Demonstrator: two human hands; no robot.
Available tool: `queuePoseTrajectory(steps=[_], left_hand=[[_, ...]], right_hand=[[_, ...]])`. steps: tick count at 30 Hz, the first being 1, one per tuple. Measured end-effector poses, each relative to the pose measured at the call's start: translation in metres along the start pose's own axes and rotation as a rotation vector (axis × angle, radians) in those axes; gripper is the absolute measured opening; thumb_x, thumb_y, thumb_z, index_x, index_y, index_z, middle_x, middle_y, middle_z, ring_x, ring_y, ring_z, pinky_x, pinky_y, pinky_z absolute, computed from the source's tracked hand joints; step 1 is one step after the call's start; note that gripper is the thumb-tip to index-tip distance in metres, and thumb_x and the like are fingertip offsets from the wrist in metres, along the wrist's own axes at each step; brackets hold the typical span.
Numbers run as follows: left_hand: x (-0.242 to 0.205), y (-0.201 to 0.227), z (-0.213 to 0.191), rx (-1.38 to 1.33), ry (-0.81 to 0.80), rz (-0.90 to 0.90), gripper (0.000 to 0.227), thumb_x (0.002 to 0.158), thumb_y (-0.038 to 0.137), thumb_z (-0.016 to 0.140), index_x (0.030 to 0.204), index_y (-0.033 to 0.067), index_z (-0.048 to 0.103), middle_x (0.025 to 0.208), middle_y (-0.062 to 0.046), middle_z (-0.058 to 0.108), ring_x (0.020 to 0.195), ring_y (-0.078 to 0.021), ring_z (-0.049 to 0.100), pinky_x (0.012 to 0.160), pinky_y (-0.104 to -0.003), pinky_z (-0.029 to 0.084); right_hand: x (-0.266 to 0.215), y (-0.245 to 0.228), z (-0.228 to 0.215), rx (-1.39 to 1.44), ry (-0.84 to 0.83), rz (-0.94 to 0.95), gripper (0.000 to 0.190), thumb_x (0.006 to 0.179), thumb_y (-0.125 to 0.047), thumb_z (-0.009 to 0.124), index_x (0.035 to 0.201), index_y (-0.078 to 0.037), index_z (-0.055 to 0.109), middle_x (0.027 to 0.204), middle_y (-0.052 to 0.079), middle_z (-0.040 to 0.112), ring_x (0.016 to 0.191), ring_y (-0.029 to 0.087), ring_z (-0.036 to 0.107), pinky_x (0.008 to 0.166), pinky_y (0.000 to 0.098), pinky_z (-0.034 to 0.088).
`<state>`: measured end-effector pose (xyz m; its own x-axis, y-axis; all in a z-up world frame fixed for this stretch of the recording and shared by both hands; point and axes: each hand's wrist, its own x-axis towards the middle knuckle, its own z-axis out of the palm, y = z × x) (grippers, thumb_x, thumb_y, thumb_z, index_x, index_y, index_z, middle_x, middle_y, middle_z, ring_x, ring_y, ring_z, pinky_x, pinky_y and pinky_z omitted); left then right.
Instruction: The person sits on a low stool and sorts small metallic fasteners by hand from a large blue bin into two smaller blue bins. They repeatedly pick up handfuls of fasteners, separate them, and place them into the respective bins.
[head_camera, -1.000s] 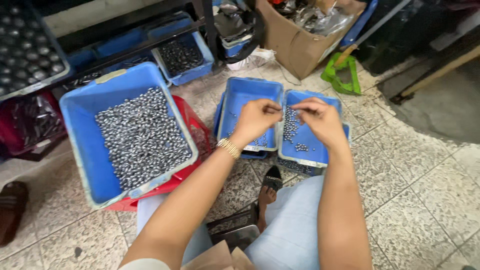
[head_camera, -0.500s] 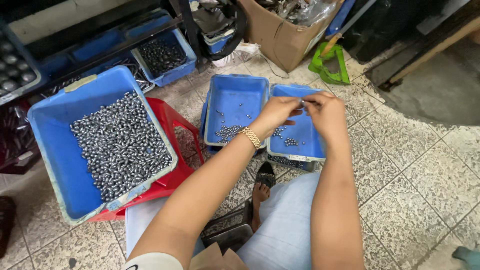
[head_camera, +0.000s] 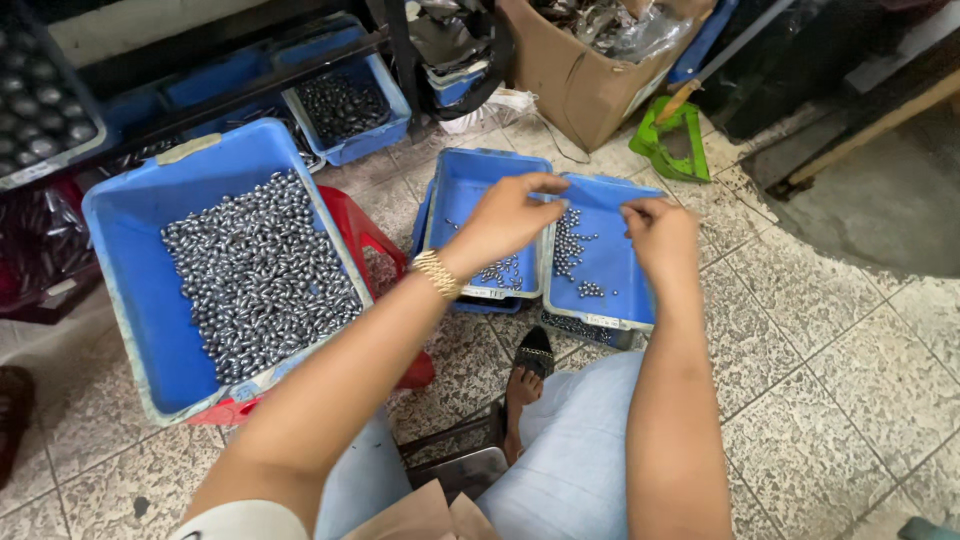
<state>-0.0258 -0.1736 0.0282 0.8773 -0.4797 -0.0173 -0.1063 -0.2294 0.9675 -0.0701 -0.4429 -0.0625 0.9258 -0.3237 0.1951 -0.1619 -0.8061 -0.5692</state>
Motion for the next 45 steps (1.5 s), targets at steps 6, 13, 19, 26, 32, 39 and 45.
queuePoseTrajectory(steps=[6,13,19,26,32,39,45], left_hand=[[-0.077,0.046,-0.107,0.292,0.024,0.22,0.028,0.092,0.019,0.064,0.115,0.0072,0.076,0.1,-0.018,0.077,0.099,-0.0388,0.074,0.087,-0.048,0.058],[-0.13,-0.023,-0.206,0.669,-0.016,-0.213,0.032,0.09,0.027,0.062,0.103,0.0033,0.078,0.091,-0.021,0.078,0.1,-0.0449,0.072,0.094,-0.056,0.052],[-0.136,-0.106,-0.204,0.919,-0.282,-0.262,0.032,0.084,0.031,0.069,0.107,0.0112,0.079,0.101,-0.016,0.079,0.104,-0.0414,0.072,0.092,-0.049,0.057],[-0.129,-0.128,-0.206,0.826,-0.152,-0.259,0.036,0.08,0.037,0.073,0.106,0.012,0.079,0.101,-0.016,0.078,0.104,-0.0398,0.072,0.09,-0.048,0.058],[-0.123,-0.164,-0.216,0.798,-0.071,-0.235,0.03,0.081,0.027,0.075,0.105,0.0093,0.078,0.099,-0.015,0.077,0.103,-0.0381,0.072,0.088,-0.047,0.059],[-0.119,-0.178,-0.222,0.756,-0.053,-0.203,0.035,0.076,0.033,0.077,0.098,0.0063,0.079,0.096,-0.018,0.077,0.101,-0.0419,0.072,0.085,-0.052,0.059],[-0.127,-0.166,-0.223,0.736,-0.048,-0.227,0.043,0.074,0.037,0.077,0.101,0.0032,0.078,0.098,-0.021,0.076,0.102,-0.0434,0.071,0.087,-0.053,0.059]], right_hand=[[-0.011,-0.05,0.02,0.126,-0.05,-0.173,0.011,0.093,-0.014,0.075,0.103,-0.016,0.081,0.081,0.005,0.074,0.074,0.021,0.075,0.075,0.0319,0.056],[-0.03,-0.118,0.052,0.144,-0.206,-0.365,0.02,0.088,-0.003,0.073,0.104,-0.012,0.079,0.092,0.012,0.074,0.087,0.032,0.073,0.081,0.0408,0.056],[-0.046,-0.172,0.07,0.294,-0.255,-0.514,0.017,0.088,-0.002,0.073,0.099,-0.014,0.08,0.095,0.009,0.077,0.086,0.031,0.074,0.076,0.0375,0.059],[-0.078,-0.254,0.091,0.529,-0.307,-0.678,0.02,0.088,0.0,0.07,0.1,-0.013,0.079,0.097,0.005,0.077,0.087,0.026,0.074,0.076,0.0346,0.059],[-0.088,-0.311,0.12,0.506,-0.405,-0.832,0.019,0.09,0.003,0.067,0.099,-0.01,0.076,0.098,0.007,0.076,0.092,0.029,0.074,0.08,0.037,0.06],[-0.078,-0.333,0.173,-0.229,-0.615,-0.983,0.017,0.082,0.005,0.061,0.088,-0.002,0.075,0.084,0.012,0.072,0.084,0.035,0.073,0.077,0.0433,0.062],[-0.067,-0.318,0.247,-0.28,-0.644,-0.847,0.021,0.089,-0.003,0.057,0.083,0.0,0.077,0.078,0.017,0.073,0.081,0.037,0.074,0.072,0.0511,0.062]])
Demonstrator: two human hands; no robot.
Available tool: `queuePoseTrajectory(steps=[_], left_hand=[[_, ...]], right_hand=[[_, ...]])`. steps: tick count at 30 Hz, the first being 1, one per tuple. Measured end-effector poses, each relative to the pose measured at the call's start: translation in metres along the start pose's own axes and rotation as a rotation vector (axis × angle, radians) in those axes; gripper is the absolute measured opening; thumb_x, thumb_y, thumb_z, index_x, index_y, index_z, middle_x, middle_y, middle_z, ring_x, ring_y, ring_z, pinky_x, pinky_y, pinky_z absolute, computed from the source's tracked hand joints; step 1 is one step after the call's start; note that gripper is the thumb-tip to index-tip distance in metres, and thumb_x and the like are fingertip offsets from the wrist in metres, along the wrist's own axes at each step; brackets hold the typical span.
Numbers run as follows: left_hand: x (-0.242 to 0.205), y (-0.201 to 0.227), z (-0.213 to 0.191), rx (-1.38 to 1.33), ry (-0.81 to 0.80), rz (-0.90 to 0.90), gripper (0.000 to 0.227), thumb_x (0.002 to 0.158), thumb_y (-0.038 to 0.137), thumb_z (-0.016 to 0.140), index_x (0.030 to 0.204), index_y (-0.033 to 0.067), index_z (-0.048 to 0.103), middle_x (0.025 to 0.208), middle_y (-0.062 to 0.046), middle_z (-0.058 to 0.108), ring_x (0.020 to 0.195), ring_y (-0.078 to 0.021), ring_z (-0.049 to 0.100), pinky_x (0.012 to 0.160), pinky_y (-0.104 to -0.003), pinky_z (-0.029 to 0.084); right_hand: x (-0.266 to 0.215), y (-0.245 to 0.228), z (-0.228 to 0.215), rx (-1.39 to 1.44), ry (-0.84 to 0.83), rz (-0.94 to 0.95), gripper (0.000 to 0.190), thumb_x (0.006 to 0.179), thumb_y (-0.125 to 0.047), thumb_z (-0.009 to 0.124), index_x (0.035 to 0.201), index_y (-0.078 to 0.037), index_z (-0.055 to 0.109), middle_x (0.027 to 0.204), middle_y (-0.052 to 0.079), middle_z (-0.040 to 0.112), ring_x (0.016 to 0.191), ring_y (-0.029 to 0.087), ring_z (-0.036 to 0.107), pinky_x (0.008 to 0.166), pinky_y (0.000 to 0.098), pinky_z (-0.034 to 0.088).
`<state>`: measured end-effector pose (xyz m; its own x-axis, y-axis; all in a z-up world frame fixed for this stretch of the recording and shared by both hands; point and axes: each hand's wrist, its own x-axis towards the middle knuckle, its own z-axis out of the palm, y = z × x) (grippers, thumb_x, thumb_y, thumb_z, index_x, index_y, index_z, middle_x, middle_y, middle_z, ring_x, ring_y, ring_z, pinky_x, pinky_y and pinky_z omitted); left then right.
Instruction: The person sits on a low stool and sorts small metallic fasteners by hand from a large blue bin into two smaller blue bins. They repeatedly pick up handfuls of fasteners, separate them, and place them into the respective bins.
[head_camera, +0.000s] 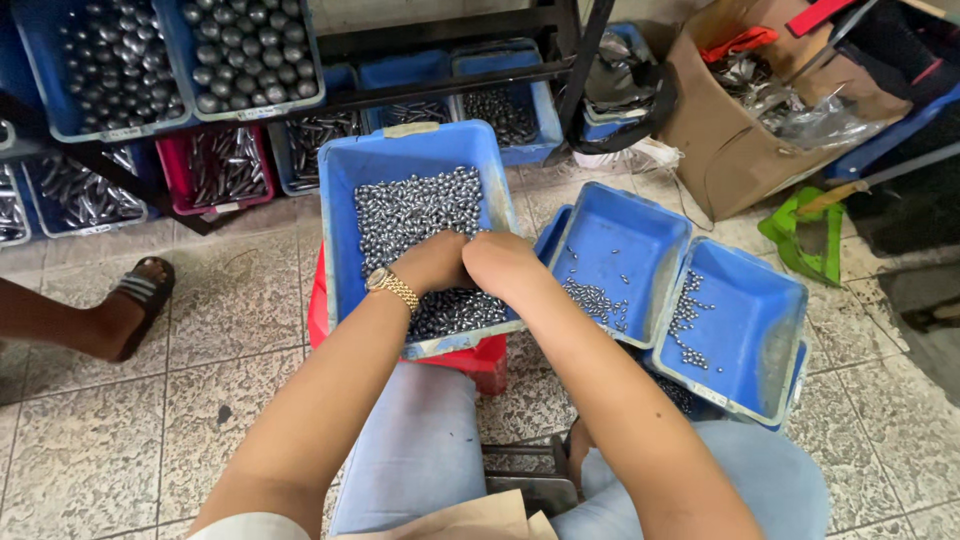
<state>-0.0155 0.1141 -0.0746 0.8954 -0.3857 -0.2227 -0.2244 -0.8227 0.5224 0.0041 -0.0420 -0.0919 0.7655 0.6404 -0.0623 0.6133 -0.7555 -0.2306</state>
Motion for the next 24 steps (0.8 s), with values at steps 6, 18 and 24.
queuePoseTrajectory(steps=[6,18,24], left_hand=[[-0.008,0.001,-0.002,-0.032,0.007,-0.04,0.045,0.074,0.037,0.075,0.103,0.002,0.077,0.1,-0.022,0.076,0.105,-0.0437,0.07,0.088,-0.054,0.058],[-0.01,0.005,-0.004,-0.026,0.034,-0.04,0.046,0.077,0.036,0.068,0.108,0.0027,0.074,0.104,-0.021,0.075,0.11,-0.044,0.068,0.091,-0.056,0.056],[-0.011,0.006,-0.004,-0.003,0.036,-0.031,0.043,0.079,0.036,0.065,0.107,0.0035,0.074,0.104,-0.021,0.075,0.11,-0.0437,0.068,0.09,-0.056,0.056]], right_hand=[[0.043,0.019,0.057,-0.046,-0.084,0.208,0.048,0.105,-0.024,0.036,0.092,-0.003,0.078,0.083,0.016,0.076,0.088,0.038,0.076,0.075,0.0585,0.059],[0.016,-0.012,0.051,-0.153,0.121,0.225,0.035,0.095,-0.009,0.044,0.083,-0.009,0.077,0.079,0.009,0.077,0.084,0.03,0.078,0.07,0.0451,0.061],[0.016,-0.015,0.057,-0.09,0.156,0.239,0.034,0.094,-0.008,0.045,0.08,-0.008,0.075,0.077,0.011,0.076,0.081,0.031,0.078,0.067,0.046,0.061]])
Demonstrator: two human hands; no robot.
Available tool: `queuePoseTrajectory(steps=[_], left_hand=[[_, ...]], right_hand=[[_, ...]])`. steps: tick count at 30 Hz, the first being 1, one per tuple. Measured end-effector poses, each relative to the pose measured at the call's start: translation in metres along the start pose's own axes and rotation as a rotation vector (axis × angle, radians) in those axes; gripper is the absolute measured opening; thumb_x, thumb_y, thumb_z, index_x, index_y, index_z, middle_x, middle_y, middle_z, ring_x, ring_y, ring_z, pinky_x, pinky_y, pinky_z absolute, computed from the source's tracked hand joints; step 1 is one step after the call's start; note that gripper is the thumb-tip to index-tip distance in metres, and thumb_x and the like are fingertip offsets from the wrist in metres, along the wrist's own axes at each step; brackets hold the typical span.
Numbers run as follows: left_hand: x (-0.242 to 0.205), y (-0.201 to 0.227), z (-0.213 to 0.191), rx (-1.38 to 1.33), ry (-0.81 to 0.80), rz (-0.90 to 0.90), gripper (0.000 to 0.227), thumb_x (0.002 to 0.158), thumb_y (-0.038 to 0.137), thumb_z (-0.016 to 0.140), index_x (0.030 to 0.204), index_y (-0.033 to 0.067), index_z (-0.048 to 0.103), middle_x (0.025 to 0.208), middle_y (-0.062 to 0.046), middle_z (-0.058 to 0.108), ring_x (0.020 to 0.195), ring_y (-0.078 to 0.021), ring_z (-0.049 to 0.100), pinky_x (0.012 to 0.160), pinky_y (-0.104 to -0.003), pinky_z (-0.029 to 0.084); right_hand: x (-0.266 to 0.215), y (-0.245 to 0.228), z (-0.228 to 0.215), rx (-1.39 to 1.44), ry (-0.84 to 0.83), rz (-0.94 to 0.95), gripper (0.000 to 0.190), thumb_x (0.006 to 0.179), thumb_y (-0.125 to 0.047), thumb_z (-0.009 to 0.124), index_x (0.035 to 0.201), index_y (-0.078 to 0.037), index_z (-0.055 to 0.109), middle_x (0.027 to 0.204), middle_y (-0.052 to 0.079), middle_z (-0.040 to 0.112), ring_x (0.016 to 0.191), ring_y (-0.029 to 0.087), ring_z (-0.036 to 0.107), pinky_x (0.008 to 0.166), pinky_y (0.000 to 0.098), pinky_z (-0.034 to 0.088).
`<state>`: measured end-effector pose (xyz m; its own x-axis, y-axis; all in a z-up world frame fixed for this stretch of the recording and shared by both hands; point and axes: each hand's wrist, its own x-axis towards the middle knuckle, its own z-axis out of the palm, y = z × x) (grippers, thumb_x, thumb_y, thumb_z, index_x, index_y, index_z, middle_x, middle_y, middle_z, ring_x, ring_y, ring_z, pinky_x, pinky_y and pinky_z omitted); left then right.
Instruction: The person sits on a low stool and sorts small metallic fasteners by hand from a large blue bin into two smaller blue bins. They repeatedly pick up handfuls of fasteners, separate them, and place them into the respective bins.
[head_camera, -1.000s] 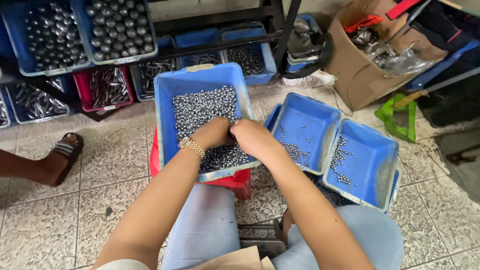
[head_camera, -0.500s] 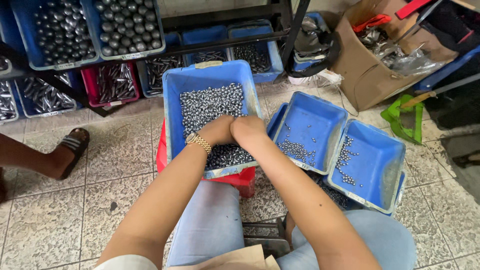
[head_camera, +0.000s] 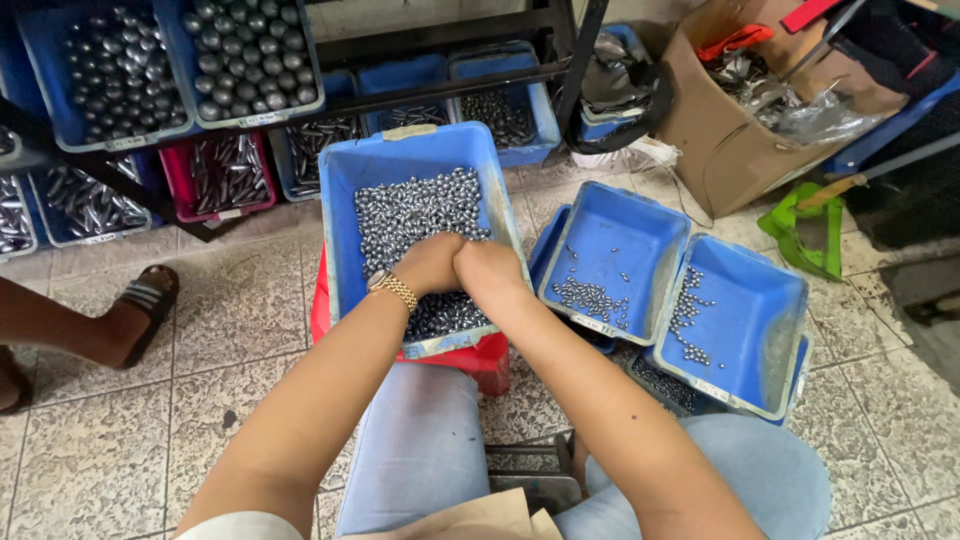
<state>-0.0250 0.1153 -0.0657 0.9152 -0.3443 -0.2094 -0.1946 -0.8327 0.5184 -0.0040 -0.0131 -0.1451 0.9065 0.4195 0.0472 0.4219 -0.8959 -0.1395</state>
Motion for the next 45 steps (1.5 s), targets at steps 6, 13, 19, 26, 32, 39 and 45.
queuePoseTrajectory(steps=[6,13,19,26,32,39,45], left_hand=[[-0.001,0.001,-0.005,0.043,-0.021,0.004,0.046,0.076,0.04,0.068,0.108,0.007,0.075,0.103,-0.018,0.075,0.111,-0.0416,0.068,0.092,-0.053,0.056],[-0.007,0.008,-0.011,0.009,-0.032,0.016,0.044,0.078,0.038,0.066,0.107,0.0062,0.075,0.102,-0.02,0.075,0.11,-0.0433,0.068,0.09,-0.056,0.055],[0.027,-0.032,0.014,-0.063,0.122,0.001,0.03,0.08,0.031,0.066,0.101,0.0126,0.078,0.094,-0.013,0.077,0.101,-0.038,0.072,0.086,-0.051,0.058],[-0.004,0.007,-0.03,-0.891,0.339,-0.224,0.029,0.081,0.014,0.07,0.108,0.0069,0.078,0.095,-0.014,0.077,0.088,-0.0215,0.074,0.082,-0.035,0.062],[0.005,-0.007,-0.015,-1.254,0.328,-0.254,0.033,0.081,0.006,0.074,0.113,-0.0015,0.076,0.096,-0.015,0.073,0.087,-0.0229,0.074,0.08,-0.035,0.065],[0.001,-0.003,-0.025,-1.313,0.345,-0.275,0.031,0.085,0.006,0.071,0.115,-0.0016,0.075,0.095,-0.011,0.073,0.09,-0.019,0.074,0.083,-0.031,0.065],[0.009,-0.02,-0.01,-1.288,0.304,-0.283,0.032,0.082,0.006,0.073,0.114,0.0,0.076,0.093,-0.014,0.074,0.083,-0.0202,0.074,0.077,-0.033,0.066]], right_hand=[[-0.012,-0.005,-0.028,-0.026,0.009,-0.052,0.031,0.092,-0.007,0.048,0.082,-0.009,0.077,0.078,0.01,0.076,0.082,0.029,0.078,0.068,0.044,0.062],[-0.008,-0.002,-0.023,0.0,-0.038,-0.034,0.033,0.094,-0.006,0.046,0.083,-0.006,0.077,0.081,0.013,0.077,0.085,0.031,0.078,0.071,0.0463,0.062],[-0.009,-0.004,-0.051,0.066,0.028,-0.087,0.022,0.091,-0.009,0.051,0.088,-0.007,0.073,0.082,0.012,0.074,0.08,0.036,0.076,0.068,0.0493,0.061],[-0.019,-0.002,-0.096,0.369,0.409,-0.024,0.012,0.092,-0.008,0.063,0.098,-0.009,0.073,0.087,0.011,0.07,0.087,0.036,0.074,0.076,0.0474,0.063],[-0.019,0.003,-0.092,0.44,0.441,0.012,0.014,0.087,-0.016,0.074,0.099,-0.024,0.075,0.084,0.0,0.073,0.091,0.025,0.072,0.082,0.037,0.061],[-0.02,0.001,-0.097,0.538,0.479,-0.024,0.024,0.088,-0.004,0.07,0.108,-0.016,0.074,0.089,0.011,0.075,0.094,0.033,0.072,0.085,0.0421,0.059],[-0.021,-0.003,-0.099,0.547,0.474,-0.019,0.019,0.085,-0.014,0.08,0.103,-0.019,0.075,0.09,0.004,0.074,0.09,0.028,0.074,0.079,0.0376,0.062]])
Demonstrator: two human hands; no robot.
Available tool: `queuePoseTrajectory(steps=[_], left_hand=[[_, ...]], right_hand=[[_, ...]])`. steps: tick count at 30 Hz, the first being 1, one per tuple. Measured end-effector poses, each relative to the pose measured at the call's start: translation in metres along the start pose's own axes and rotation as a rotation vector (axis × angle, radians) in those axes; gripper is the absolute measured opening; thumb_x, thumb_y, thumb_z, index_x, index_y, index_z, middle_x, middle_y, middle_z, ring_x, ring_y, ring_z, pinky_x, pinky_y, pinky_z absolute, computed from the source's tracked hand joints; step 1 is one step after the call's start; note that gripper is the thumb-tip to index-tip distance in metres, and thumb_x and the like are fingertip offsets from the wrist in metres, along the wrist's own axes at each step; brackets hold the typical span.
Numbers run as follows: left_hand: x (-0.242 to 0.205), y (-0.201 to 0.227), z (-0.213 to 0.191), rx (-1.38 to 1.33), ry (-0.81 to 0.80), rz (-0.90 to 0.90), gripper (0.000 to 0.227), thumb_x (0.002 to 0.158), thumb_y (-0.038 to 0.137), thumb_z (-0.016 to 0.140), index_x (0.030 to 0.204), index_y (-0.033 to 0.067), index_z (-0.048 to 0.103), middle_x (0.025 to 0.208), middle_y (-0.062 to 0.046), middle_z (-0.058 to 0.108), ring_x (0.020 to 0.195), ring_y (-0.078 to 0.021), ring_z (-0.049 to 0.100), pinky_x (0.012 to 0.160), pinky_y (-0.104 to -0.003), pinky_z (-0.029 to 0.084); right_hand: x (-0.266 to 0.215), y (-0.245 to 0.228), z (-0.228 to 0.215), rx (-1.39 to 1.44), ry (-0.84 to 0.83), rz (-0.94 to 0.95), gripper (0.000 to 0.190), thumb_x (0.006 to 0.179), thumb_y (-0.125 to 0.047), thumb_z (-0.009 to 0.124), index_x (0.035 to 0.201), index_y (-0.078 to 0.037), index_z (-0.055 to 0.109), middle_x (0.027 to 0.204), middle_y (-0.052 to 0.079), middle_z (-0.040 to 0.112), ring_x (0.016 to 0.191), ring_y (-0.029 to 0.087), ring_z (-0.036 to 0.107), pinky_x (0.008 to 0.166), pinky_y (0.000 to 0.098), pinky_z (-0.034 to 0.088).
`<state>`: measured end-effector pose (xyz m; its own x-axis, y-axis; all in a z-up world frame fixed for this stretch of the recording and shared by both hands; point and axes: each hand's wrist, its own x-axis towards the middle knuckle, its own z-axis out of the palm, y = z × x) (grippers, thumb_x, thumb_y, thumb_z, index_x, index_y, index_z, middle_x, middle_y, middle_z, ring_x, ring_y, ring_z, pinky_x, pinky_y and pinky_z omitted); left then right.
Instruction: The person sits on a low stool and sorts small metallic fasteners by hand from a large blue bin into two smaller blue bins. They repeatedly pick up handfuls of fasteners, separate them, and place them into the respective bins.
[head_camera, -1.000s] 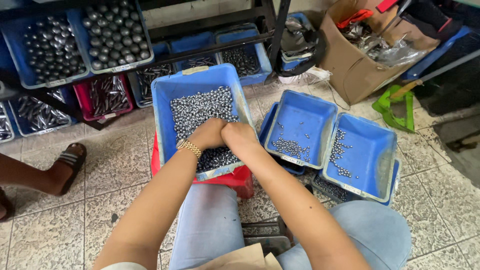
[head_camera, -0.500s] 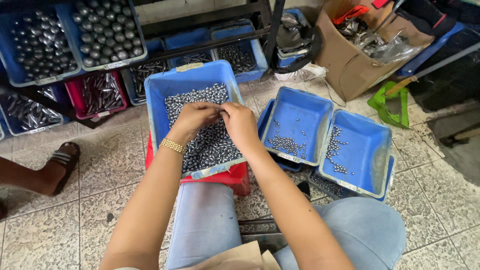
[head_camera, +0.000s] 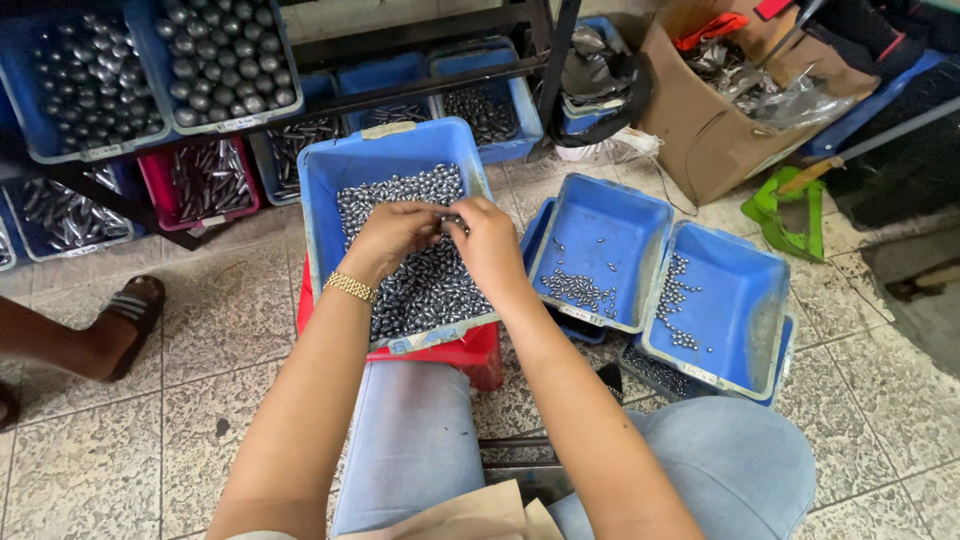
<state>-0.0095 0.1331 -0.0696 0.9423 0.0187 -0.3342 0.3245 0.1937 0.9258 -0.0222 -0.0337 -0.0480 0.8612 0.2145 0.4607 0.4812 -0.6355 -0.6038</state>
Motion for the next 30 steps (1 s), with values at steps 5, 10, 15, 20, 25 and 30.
queuePoseTrajectory(steps=[5,10,15,20,25,30], left_hand=[[0.001,0.0,-0.003,0.108,-0.022,-0.021,0.04,0.082,0.012,0.077,0.121,0.0039,0.073,0.088,-0.01,0.074,0.078,-0.0161,0.075,0.072,-0.028,0.066],[0.015,-0.012,-0.01,0.153,-0.034,-0.048,0.04,0.082,0.016,0.079,0.121,0.008,0.073,0.087,-0.008,0.075,0.078,-0.0153,0.076,0.071,-0.027,0.065],[0.018,-0.014,-0.008,0.033,0.009,-0.195,0.028,0.091,0.018,0.072,0.112,0.0012,0.073,0.097,-0.017,0.076,0.088,-0.0294,0.077,0.078,-0.046,0.065],[0.0,0.004,0.006,-0.089,-0.117,-0.348,0.024,0.095,0.022,0.061,0.107,0.0023,0.07,0.091,-0.012,0.071,0.089,-0.0304,0.076,0.083,-0.049,0.063],[0.01,0.0,-0.006,-0.188,-0.283,-0.367,0.023,0.098,0.025,0.058,0.098,0.005,0.071,0.085,-0.007,0.073,0.085,-0.0274,0.078,0.081,-0.044,0.065],[0.005,0.004,0.0,-0.378,-0.376,-0.292,0.018,0.097,0.018,0.061,0.094,0.0054,0.073,0.086,-0.009,0.076,0.085,-0.0256,0.079,0.079,-0.039,0.066]], right_hand=[[-0.005,0.001,0.006,-0.137,-0.097,0.04,0.021,0.087,-0.019,0.078,0.108,-0.018,0.074,0.094,0.006,0.072,0.091,0.03,0.074,0.081,0.0427,0.063],[-0.007,0.002,0.011,-0.245,-0.215,0.211,0.021,0.093,-0.032,0.069,0.113,-0.027,0.073,0.101,0.002,0.071,0.09,0.03,0.074,0.083,0.0453,0.064],[-0.01,0.003,0.007,-0.213,-0.02,-0.054,0.014,0.094,-0.027,0.068,0.105,-0.019,0.071,0.092,0.004,0.068,0.081,0.033,0.074,0.073,0.0457,0.064],[-0.01,0.007,0.012,-0.182,-0.028,-0.142,0.012,0.097,-0.027,0.063,0.103,-0.019,0.068,0.09,0.004,0.064,0.082,0.034,0.073,0.071,0.0449,0.063],[-0.008,0.0,0.007,-0.188,-0.002,-0.181,0.01,0.097,-0.028,0.063,0.101,-0.019,0.065,0.084,0.003,0.059,0.08,0.03,0.072,0.069,0.0414,0.061],[-0.004,-0.008,-0.009,-0.128,0.075,-0.256,0.015,0.1,-0.021,0.06,0.091,-0.01,0.056,0.088,0.003,0.055,0.078,0.034,0.069,0.064,0.0407,0.059]])
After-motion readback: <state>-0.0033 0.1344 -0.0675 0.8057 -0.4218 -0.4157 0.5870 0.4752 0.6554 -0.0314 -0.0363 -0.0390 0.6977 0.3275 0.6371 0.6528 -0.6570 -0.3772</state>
